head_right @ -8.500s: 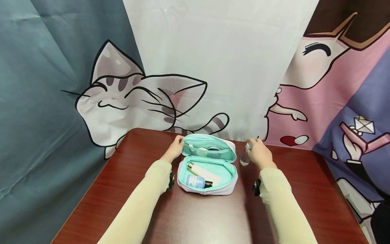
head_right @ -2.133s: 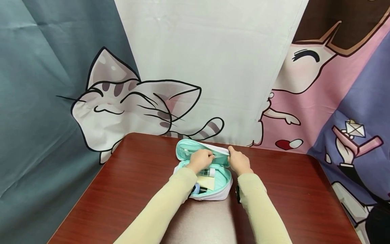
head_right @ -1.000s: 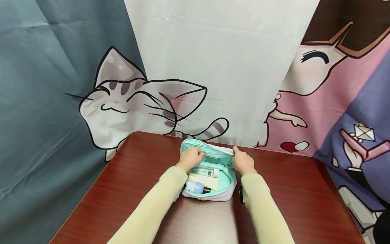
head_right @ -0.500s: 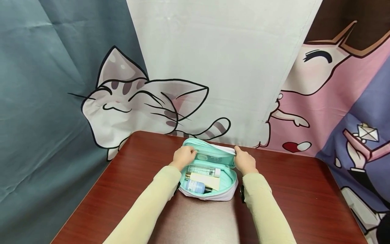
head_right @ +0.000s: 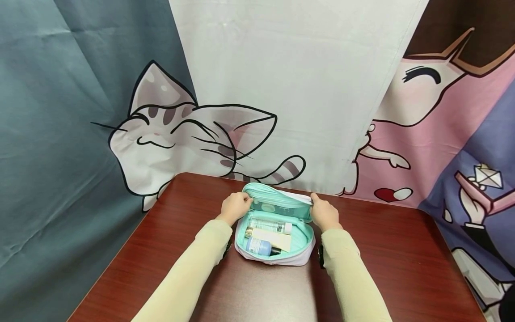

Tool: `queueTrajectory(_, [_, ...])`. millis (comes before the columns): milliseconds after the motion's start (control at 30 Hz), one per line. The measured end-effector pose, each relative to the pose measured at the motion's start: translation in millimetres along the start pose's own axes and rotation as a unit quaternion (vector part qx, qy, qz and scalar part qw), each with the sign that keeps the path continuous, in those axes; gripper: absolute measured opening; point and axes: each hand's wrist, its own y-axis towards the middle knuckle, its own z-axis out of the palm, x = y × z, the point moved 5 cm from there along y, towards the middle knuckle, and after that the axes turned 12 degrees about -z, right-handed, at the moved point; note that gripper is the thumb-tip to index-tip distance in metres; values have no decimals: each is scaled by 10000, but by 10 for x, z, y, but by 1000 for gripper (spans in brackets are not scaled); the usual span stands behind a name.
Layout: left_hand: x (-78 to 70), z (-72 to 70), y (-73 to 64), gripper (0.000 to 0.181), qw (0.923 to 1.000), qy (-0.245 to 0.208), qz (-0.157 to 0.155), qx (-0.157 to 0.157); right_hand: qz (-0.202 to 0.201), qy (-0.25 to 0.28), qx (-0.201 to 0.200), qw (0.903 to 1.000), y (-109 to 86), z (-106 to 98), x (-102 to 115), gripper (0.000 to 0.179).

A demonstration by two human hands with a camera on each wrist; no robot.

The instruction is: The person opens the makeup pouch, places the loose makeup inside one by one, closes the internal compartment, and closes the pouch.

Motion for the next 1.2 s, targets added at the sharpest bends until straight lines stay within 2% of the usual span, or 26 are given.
queueTrajectory(500, [57,-43,13,21,10000,84,-31,-37,46,2,-1,10000,1,0,-21,27])
queueTrajectory(733, [102,-55,26,20,9999,12,-113,-20,73,27,46,10000,-5,11,-22,35])
queueTrajectory(833, [111,-71,28,20,9998,34,-135,-105,101,19,60,9999,2,25,-33,37])
queueTrajectory(1033, [194,-108,85,24,9983,-37,-558,-146,125,21,59,9999,12,33,-43,37])
queueTrajectory(1200, [243,-92,101,24,9923,-746,-973,166,194,78,75,9998,23,40,-63,39])
